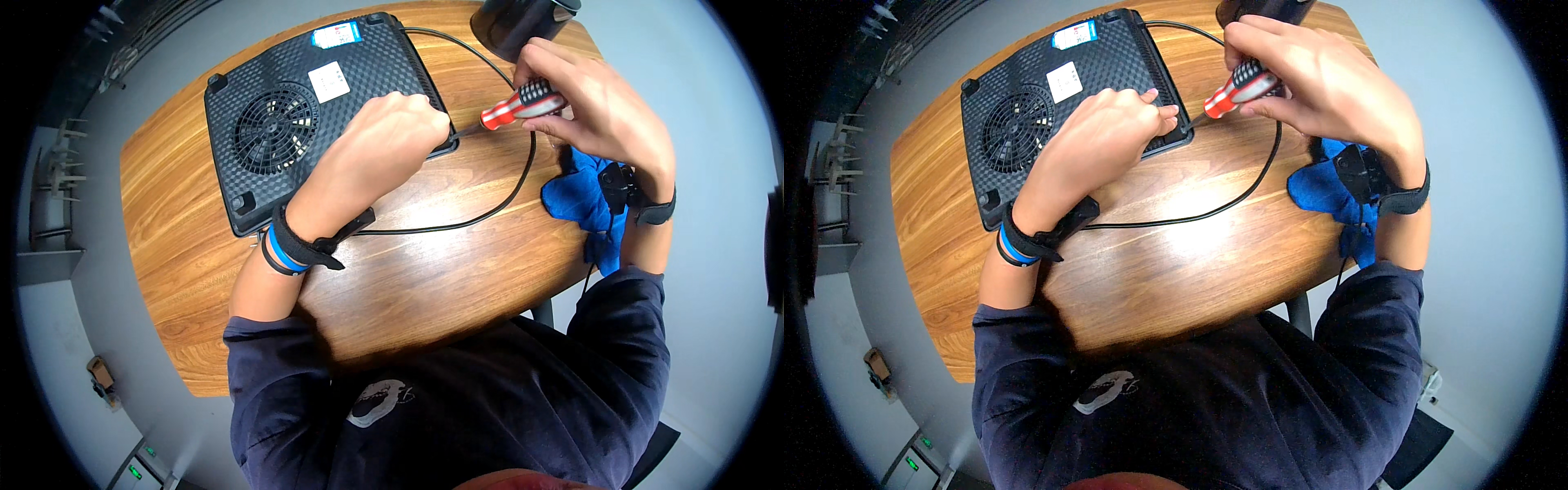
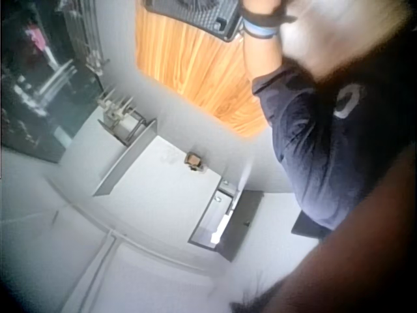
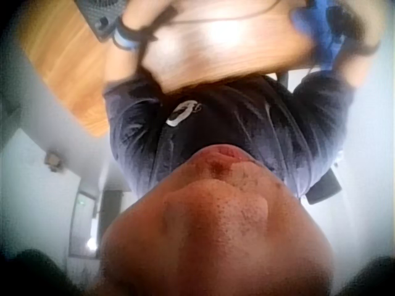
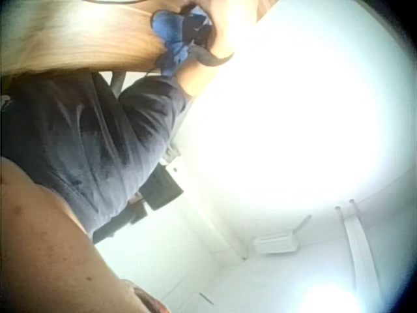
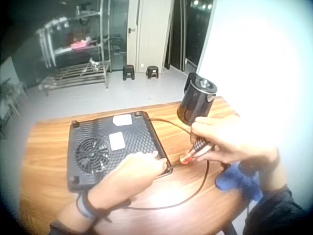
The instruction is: The person uses a screwdriver to remove screws from the underside of a black induction cooktop, then flips it over to reveal the control panel. They place a stainless steel kettle on the cooktop and wipe its lid with a blue cloth.
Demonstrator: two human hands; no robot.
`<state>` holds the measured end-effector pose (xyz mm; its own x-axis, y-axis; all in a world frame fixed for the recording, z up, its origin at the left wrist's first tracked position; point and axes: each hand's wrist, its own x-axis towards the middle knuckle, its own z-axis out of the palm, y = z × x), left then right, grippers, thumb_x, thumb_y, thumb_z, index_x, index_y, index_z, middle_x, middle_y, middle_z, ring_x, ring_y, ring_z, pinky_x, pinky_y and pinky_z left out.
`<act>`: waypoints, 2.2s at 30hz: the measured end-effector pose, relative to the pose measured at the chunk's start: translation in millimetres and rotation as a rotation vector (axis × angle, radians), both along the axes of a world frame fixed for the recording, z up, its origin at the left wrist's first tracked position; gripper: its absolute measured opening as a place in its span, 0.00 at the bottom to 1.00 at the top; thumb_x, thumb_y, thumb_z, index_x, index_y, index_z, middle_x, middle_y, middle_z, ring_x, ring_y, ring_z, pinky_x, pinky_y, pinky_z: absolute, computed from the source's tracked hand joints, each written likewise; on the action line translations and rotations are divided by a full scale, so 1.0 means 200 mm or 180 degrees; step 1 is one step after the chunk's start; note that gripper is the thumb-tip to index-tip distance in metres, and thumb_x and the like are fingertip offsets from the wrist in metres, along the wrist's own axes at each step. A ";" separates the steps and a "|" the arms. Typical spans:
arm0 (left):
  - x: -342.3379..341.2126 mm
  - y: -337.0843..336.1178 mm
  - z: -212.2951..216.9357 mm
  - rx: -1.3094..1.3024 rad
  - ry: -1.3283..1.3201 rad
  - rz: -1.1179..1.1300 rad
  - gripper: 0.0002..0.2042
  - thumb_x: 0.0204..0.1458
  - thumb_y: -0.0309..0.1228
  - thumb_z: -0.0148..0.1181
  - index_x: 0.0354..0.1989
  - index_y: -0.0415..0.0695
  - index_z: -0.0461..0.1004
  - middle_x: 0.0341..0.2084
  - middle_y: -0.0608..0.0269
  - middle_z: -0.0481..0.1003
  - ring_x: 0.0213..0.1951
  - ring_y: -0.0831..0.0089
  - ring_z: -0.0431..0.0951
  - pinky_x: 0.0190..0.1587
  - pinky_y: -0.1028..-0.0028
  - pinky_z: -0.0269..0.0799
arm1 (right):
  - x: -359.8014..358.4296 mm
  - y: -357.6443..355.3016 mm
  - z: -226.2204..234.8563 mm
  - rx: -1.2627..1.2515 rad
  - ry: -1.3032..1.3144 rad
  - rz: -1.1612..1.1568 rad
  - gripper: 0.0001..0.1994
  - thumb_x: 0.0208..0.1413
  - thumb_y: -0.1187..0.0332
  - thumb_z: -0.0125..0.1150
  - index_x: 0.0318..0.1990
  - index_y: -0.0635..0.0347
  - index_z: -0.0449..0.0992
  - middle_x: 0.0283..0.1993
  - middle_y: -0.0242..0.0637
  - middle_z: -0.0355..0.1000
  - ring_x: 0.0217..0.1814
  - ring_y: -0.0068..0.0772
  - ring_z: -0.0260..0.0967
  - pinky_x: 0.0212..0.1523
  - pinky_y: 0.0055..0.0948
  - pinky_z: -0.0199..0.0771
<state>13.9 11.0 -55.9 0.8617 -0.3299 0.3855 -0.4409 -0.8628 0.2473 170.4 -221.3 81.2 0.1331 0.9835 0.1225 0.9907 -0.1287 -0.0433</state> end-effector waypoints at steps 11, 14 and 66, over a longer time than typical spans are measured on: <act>0.00 0.00 0.01 0.0085 0.0110 0.0059 0.12 0.72 0.34 0.61 0.49 0.44 0.90 0.42 0.42 0.88 0.41 0.52 0.88 0.47 0.58 0.82 | -0.07 -0.02 0.00 -0.0375 -0.0558 -0.0860 0.25 0.64 0.43 0.75 0.41 0.60 0.86 0.25 0.45 0.80 0.28 0.53 0.81 0.33 0.42 0.80; 0.01 0.00 0.00 0.0132 0.0106 0.0070 0.12 0.72 0.34 0.61 0.48 0.44 0.90 0.41 0.43 0.88 0.40 0.52 0.88 0.46 0.58 0.82 | -0.08 -0.02 -0.01 -0.0373 -0.0585 -0.0930 0.25 0.64 0.43 0.75 0.41 0.60 0.86 0.26 0.45 0.81 0.29 0.52 0.81 0.33 0.41 0.81; 0.05 -0.01 0.10 -0.0511 0.0333 -0.0017 0.16 0.46 0.12 0.63 0.44 0.35 0.87 0.44 0.53 0.87 0.53 0.51 0.85 0.58 0.59 0.82 | 0.11 -0.12 -0.60 -0.0764 0.0437 -0.1634 0.27 0.64 0.49 0.74 0.59 0.61 0.81 0.41 0.58 0.85 0.45 0.64 0.85 0.47 0.55 0.86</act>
